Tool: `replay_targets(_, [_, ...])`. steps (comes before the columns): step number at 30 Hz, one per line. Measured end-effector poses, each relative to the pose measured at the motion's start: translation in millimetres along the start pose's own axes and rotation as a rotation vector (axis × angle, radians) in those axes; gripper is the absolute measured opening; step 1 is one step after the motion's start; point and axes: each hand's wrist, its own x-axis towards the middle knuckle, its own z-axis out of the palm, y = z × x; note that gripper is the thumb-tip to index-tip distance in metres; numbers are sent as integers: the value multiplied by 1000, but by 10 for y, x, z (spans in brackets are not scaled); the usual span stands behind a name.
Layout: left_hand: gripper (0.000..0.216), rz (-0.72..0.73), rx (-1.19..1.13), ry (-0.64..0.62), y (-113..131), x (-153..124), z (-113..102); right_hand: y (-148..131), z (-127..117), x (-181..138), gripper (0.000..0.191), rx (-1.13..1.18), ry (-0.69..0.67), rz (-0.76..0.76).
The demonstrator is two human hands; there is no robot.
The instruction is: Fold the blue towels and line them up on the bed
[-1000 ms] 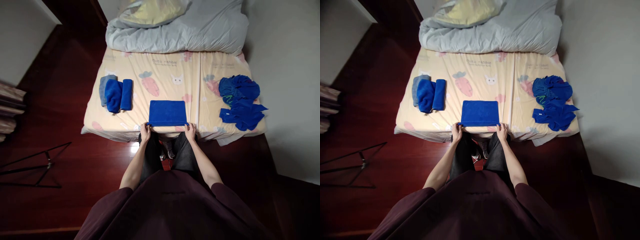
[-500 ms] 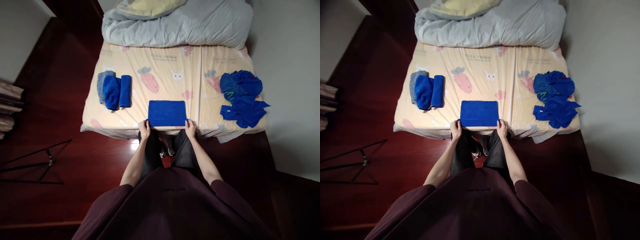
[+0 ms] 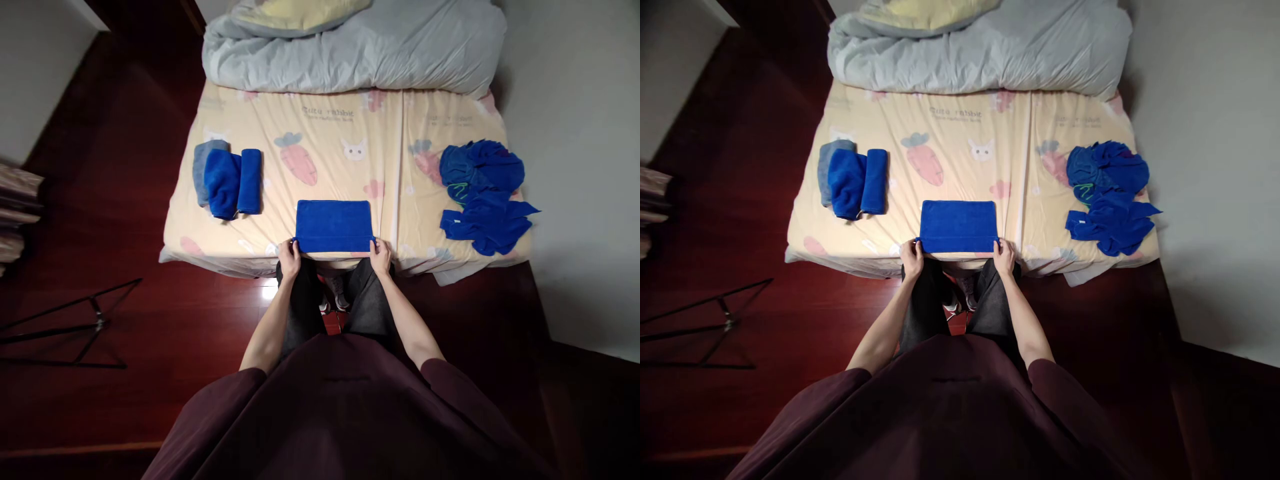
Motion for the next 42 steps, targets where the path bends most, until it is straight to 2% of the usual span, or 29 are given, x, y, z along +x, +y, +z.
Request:
replay_targets(17, [26, 35, 21, 5, 4, -10, -20, -8, 14, 1, 36, -17, 37, -20])
replay_targets(29, [17, 79, 13, 19, 15, 5, -22, -53, -6, -1, 26, -5, 3, 10])
replay_targets(34, [14, 135, 30, 38, 26, -11, -35, -96, -30, -16, 26, -27, 43, -59])
replay_targets(42, [29, 228, 31, -28, 18, -18, -43, -163, -90, -18, 34, -87, -10, -230])
